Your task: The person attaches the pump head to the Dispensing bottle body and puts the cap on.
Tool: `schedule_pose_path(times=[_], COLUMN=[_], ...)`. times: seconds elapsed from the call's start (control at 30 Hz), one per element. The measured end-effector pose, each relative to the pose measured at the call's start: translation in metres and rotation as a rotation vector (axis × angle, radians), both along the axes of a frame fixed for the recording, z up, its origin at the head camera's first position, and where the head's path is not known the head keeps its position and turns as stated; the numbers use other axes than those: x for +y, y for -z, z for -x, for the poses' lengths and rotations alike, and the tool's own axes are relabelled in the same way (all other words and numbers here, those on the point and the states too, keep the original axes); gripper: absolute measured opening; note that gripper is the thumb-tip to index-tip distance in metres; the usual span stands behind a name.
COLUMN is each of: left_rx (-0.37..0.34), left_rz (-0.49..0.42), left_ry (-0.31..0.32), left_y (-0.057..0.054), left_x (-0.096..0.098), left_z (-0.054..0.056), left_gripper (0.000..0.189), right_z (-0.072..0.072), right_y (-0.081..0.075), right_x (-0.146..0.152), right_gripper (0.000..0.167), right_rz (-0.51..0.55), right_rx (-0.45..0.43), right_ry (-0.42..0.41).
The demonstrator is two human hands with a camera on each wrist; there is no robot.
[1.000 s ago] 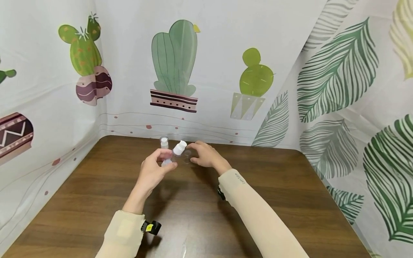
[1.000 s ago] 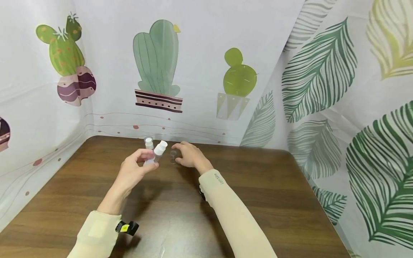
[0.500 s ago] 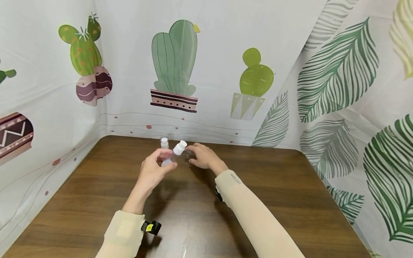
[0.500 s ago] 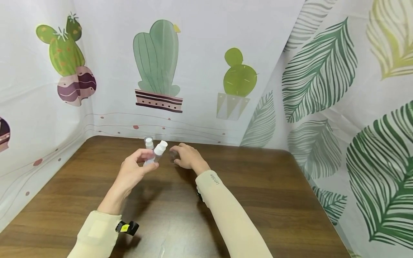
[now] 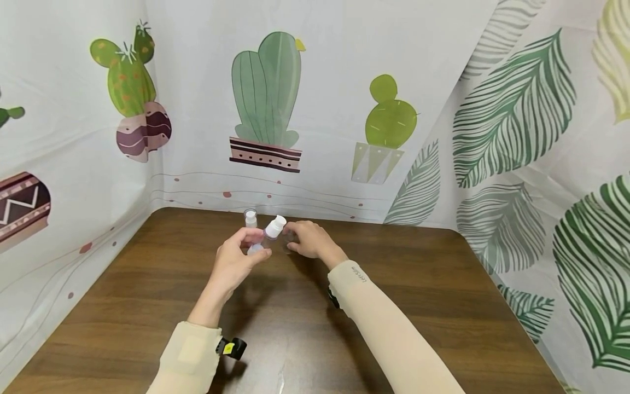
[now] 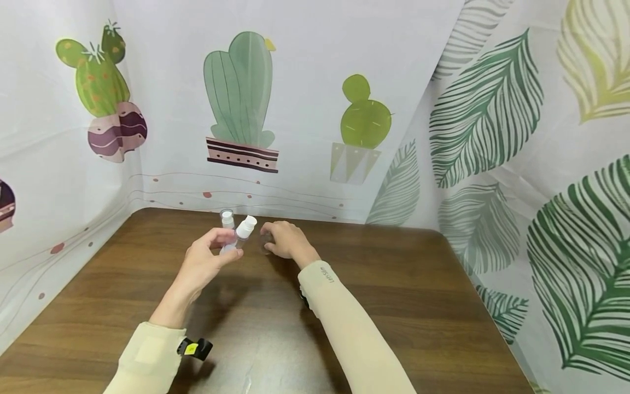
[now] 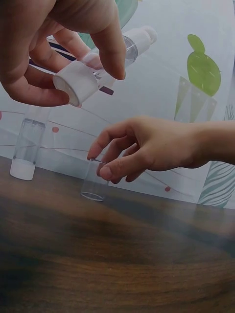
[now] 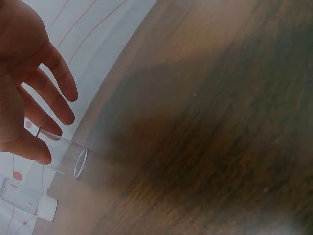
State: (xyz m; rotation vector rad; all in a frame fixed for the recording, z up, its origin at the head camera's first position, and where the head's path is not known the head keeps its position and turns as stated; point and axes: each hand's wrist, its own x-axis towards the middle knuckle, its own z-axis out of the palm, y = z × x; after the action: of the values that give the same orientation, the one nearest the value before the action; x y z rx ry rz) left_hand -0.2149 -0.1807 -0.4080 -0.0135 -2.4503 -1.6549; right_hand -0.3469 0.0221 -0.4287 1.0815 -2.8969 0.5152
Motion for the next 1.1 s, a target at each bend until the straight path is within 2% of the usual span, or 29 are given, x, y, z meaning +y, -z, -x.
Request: schedule_pose_path(times=[0.53,0.83,1.1], left_rx=[0.010,0.004,0.012], left_rz=[-0.018,-0.005,0.002], left_ry=[0.010,0.006,0.025], left_y=[0.000,0.001,0.002], left_x=[0.004,0.006,0.011], left_z=[0.001,0.000,0.000], left_gripper=[0.042,0.042,0.041], right_z=[-0.007,-0.018,-0.030], right_y=[-0.015,-0.027,-0.034], right_x=[0.034,0.052,0.065], right_gripper=[0.035,0.032,0.032], right_rz=[0.077,0.166,0.257], right_rx=[0.034,0.081,0.097], right_ry=[-0.017,-0.028,0.006])
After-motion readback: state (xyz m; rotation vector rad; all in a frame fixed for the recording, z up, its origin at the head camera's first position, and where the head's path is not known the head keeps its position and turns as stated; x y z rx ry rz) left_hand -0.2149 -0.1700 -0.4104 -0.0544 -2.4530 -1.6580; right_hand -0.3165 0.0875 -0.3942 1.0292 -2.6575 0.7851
